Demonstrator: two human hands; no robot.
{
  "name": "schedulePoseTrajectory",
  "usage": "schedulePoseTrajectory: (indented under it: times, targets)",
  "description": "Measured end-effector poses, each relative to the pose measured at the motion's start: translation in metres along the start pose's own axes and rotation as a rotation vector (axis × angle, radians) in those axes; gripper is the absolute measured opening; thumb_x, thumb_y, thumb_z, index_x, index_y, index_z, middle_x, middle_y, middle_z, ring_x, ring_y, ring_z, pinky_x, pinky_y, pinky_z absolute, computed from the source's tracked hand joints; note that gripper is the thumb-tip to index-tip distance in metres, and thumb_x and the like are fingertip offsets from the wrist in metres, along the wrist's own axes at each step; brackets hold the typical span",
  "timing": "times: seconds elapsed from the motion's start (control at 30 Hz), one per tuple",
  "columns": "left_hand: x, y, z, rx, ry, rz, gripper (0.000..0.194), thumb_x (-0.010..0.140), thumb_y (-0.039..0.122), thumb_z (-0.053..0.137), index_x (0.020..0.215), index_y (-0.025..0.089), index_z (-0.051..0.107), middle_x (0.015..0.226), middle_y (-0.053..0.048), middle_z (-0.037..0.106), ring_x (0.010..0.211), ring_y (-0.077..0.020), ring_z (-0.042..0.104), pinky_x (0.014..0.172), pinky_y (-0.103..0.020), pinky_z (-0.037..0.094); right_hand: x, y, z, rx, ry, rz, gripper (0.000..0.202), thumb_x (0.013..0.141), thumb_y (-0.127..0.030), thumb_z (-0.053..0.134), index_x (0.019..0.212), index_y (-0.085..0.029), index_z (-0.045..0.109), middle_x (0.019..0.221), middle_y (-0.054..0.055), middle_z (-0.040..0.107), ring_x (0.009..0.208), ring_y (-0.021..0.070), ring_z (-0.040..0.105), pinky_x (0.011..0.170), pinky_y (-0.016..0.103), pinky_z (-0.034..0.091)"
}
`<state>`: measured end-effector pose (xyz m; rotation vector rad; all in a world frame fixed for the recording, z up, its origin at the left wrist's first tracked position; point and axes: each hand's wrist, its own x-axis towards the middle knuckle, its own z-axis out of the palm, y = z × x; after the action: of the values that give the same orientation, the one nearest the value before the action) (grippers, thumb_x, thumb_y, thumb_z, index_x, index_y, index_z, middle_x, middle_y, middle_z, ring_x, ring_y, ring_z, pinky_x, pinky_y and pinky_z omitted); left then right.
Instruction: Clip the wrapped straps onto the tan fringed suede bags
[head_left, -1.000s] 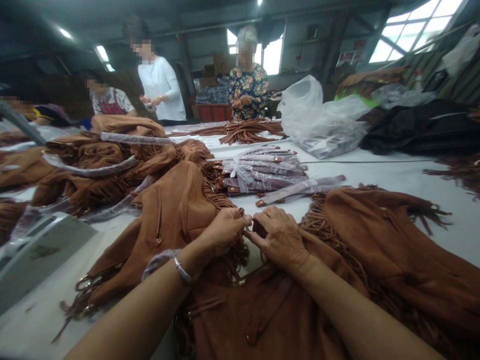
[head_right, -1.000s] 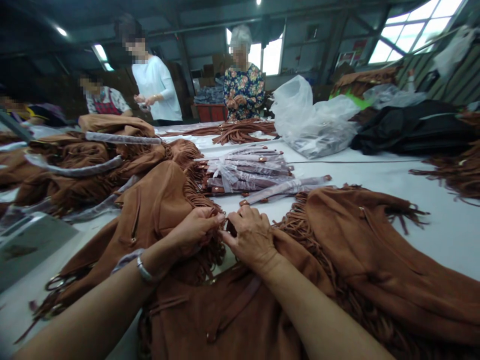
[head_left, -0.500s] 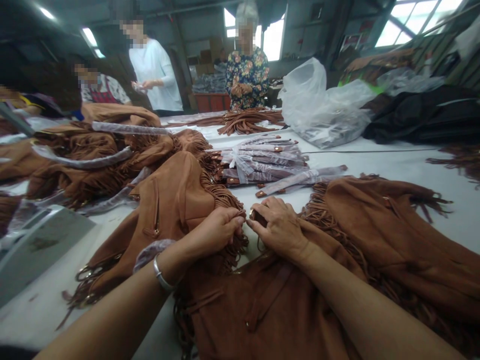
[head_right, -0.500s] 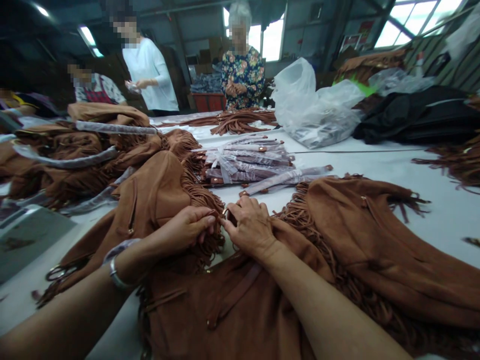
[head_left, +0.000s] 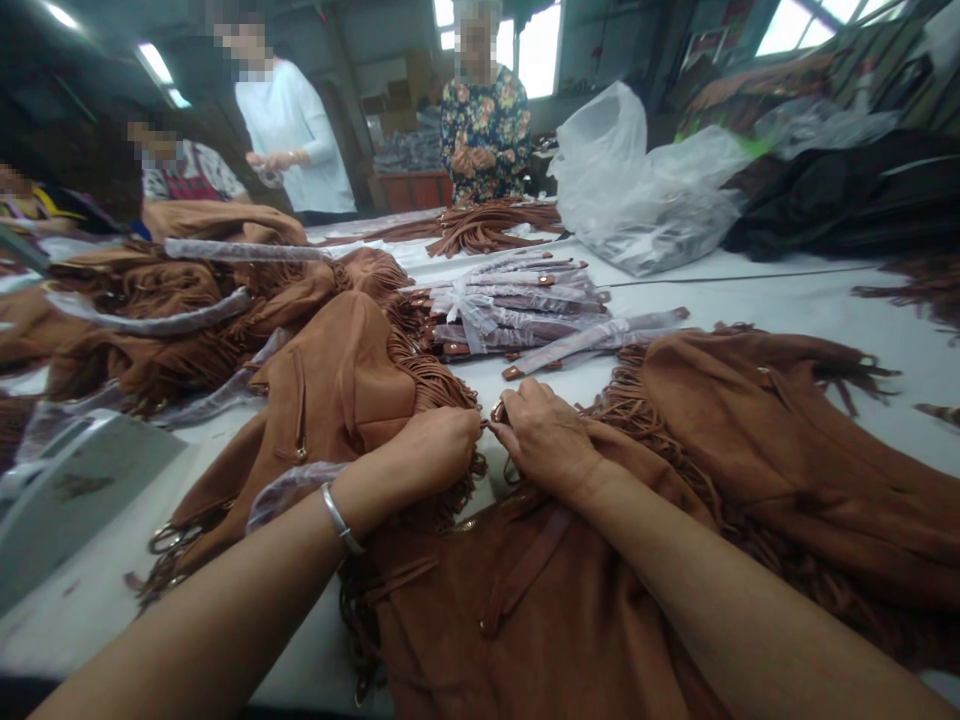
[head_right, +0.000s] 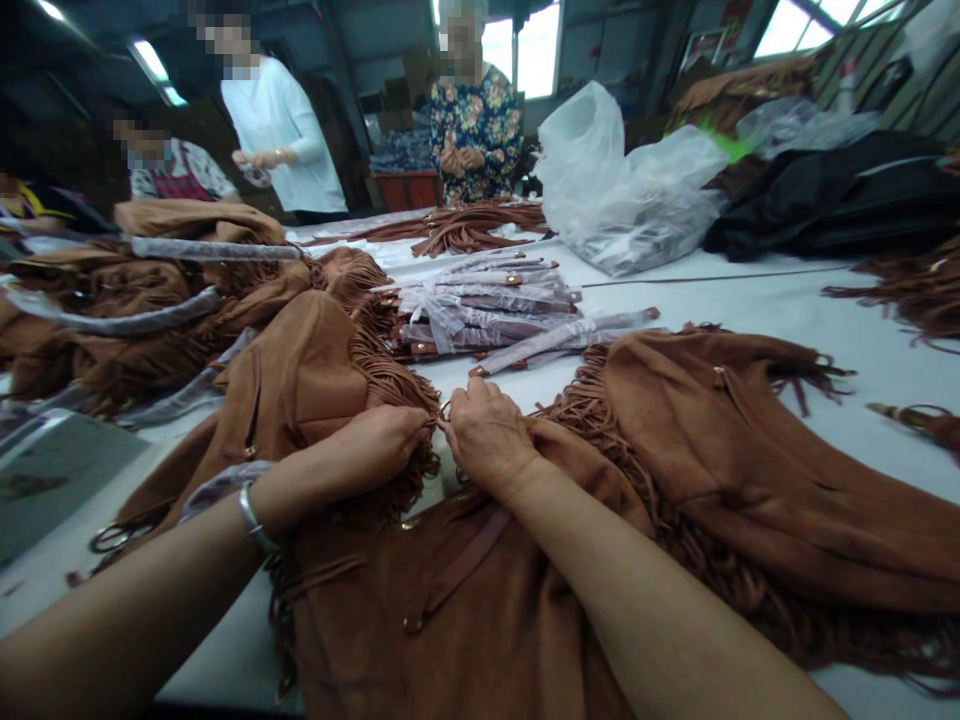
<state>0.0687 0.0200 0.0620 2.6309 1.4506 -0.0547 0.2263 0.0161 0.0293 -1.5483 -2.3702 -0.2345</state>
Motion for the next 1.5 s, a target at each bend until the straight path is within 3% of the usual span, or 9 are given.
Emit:
schedulePoseTrajectory:
  times: [0.23, 1.13, 1.37, 1.5]
  targets:
    - [0.003, 0.007, -0.008, 0.123, -0.066, -0.007, 0.020, 0.071, 0.009, 0.041, 0.077, 0.015, 0.059, 0.071, -0.010, 0.063, 0.065, -0.0204, 0.059, 0.057, -0.027, 0.041, 0.000, -0.004, -0.001, -0.030, -0.026, 0.010, 0.019, 0.087, -0.029, 0.043, 0.090, -0.013, 0.055, 0.089, 0.012, 0.051, 0.081, 0.0242, 0.049, 0.064, 0.031, 0.037]
    - [0.003, 0.004, -0.008, -0.060, -0.012, -0.034, 0.027, 0.083, 0.026, 0.041, 0.070, 0.014, 0.061, 0.070, -0.009, 0.062, 0.063, -0.0183, 0.054, 0.060, -0.028, 0.038, -0.007, -0.008, 0.003, -0.095, 0.119, -0.066, 0.015, 0.085, -0.019, 0.042, 0.083, -0.012, 0.056, 0.083, 0.011, 0.052, 0.079, 0.0239, 0.044, 0.062, 0.033, 0.025]
    - [0.004, 0.001, -0.007, -0.144, 0.005, -0.036, 0.026, 0.081, 0.025, 0.043, 0.063, 0.014, 0.059, 0.061, -0.005, 0.057, 0.055, -0.0133, 0.047, 0.054, -0.024, 0.033, -0.004, -0.007, 0.004, -0.092, 0.060, -0.178, 0.017, 0.085, -0.016, 0.042, 0.085, -0.012, 0.058, 0.082, 0.011, 0.054, 0.077, 0.0222, 0.045, 0.061, 0.032, 0.026]
    - [0.011, -0.002, -0.015, -0.237, -0.091, 0.054, 0.025, 0.076, 0.018, 0.046, 0.054, 0.014, 0.056, 0.056, -0.002, 0.053, 0.052, -0.0110, 0.043, 0.055, -0.023, 0.033, -0.004, -0.005, 0.002, -0.011, -0.033, -0.279, 0.016, 0.085, -0.018, 0.045, 0.085, -0.013, 0.060, 0.082, 0.009, 0.055, 0.076, 0.0194, 0.046, 0.063, 0.030, 0.027]
